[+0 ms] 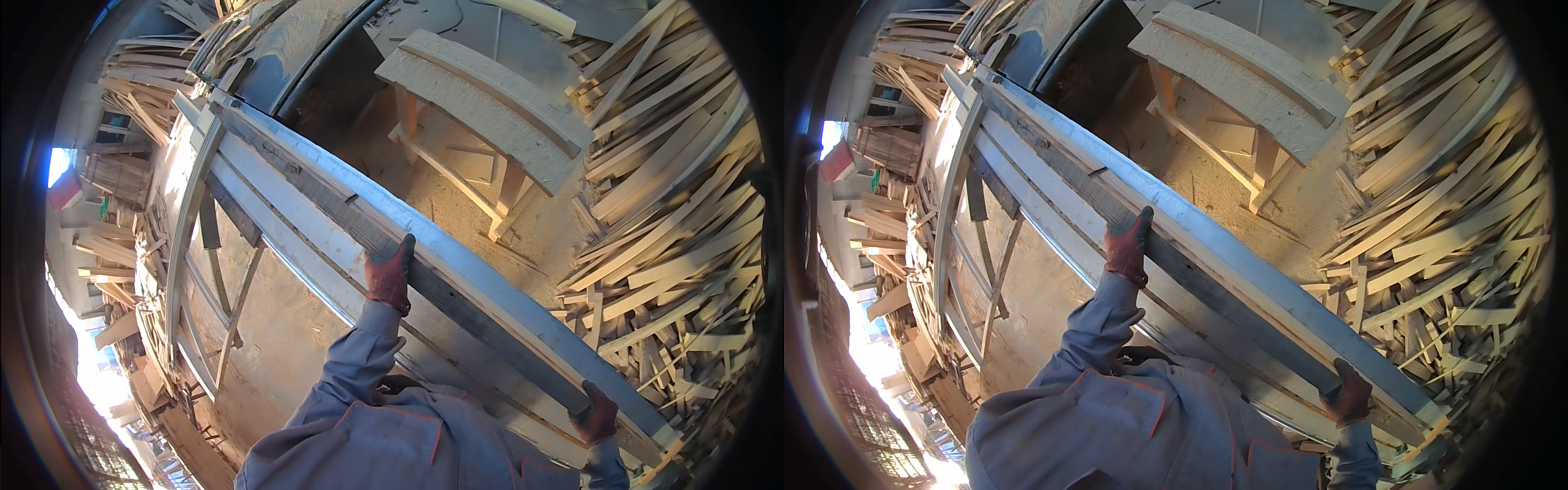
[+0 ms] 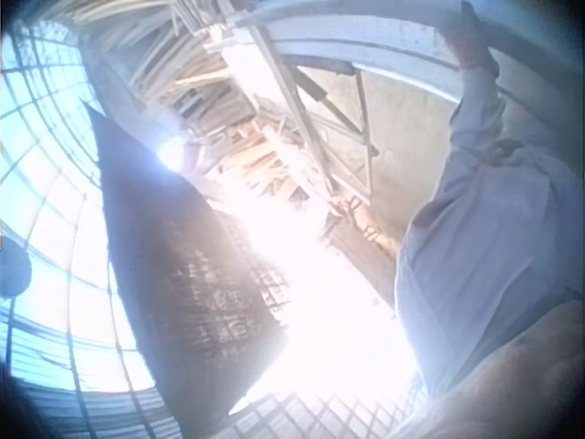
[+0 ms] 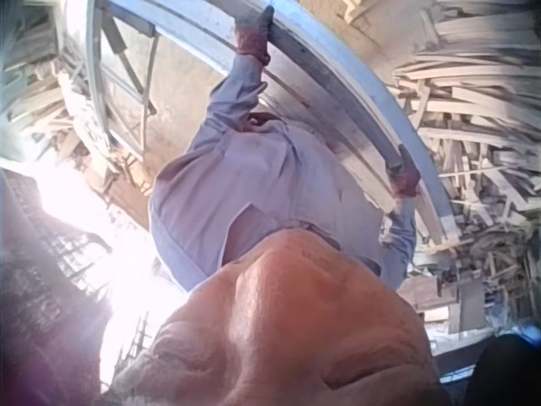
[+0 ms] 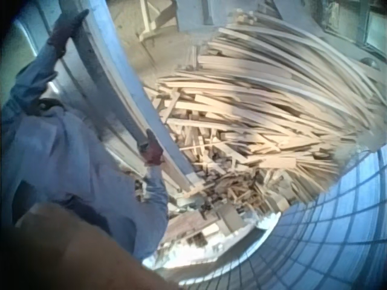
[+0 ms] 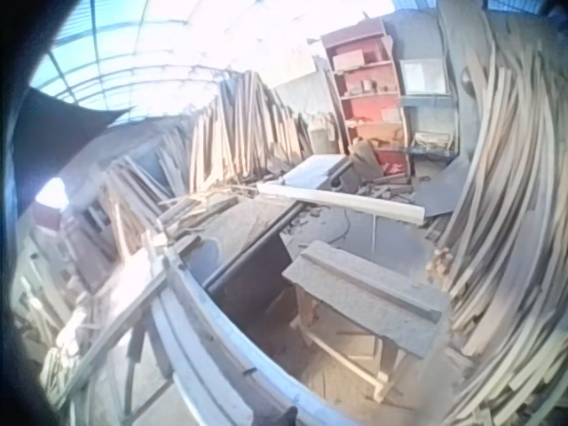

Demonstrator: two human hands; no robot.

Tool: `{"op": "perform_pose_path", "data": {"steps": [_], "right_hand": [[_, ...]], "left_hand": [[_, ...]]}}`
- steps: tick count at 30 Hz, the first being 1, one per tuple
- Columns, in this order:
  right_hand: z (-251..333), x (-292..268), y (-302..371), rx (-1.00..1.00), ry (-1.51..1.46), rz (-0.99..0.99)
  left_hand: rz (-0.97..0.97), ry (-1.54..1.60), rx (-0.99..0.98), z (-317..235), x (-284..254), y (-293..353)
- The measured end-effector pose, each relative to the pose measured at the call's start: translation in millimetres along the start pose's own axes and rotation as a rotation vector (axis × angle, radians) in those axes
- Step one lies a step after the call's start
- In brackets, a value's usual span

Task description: The person walks through a cluttered woodworking shop and picks up a long wooden plank. They place the plank on a metal workbench and repeatedly slide it back and forth along the surface, adjusting its position with both hands.

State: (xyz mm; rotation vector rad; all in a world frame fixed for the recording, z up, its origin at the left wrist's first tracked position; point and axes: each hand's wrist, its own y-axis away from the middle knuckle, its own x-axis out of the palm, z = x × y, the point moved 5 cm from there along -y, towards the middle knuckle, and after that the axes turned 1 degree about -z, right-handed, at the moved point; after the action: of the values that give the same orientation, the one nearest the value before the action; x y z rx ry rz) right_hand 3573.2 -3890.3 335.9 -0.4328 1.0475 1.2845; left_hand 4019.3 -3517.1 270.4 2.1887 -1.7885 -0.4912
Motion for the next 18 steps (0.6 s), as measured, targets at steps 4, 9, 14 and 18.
{"op": "perform_pose_path", "data": {"steps": [4, 9, 14, 18], "right_hand": [[6.0, 3.5, -18.7, -0.005, 0.020, 0.023], [20.0, 6.2, -41.5, -0.068, 0.069, -0.004], [18.8, 9.1, -48.1, -0.097, 0.080, 0.026], [11.6, 17.6, -45.0, -0.035, 0.094, 0.064]], "left_hand": [[-0.022, -0.064, 0.029, -3.0, 0.3, -22.4], [-0.013, -0.083, 0.038, -10.5, -4.1, -54.8], [-0.073, -0.119, -0.013, -14.7, -3.3, -57.7], [-0.097, -0.109, -0.041, -7.9, -6.9, -60.6]]}}
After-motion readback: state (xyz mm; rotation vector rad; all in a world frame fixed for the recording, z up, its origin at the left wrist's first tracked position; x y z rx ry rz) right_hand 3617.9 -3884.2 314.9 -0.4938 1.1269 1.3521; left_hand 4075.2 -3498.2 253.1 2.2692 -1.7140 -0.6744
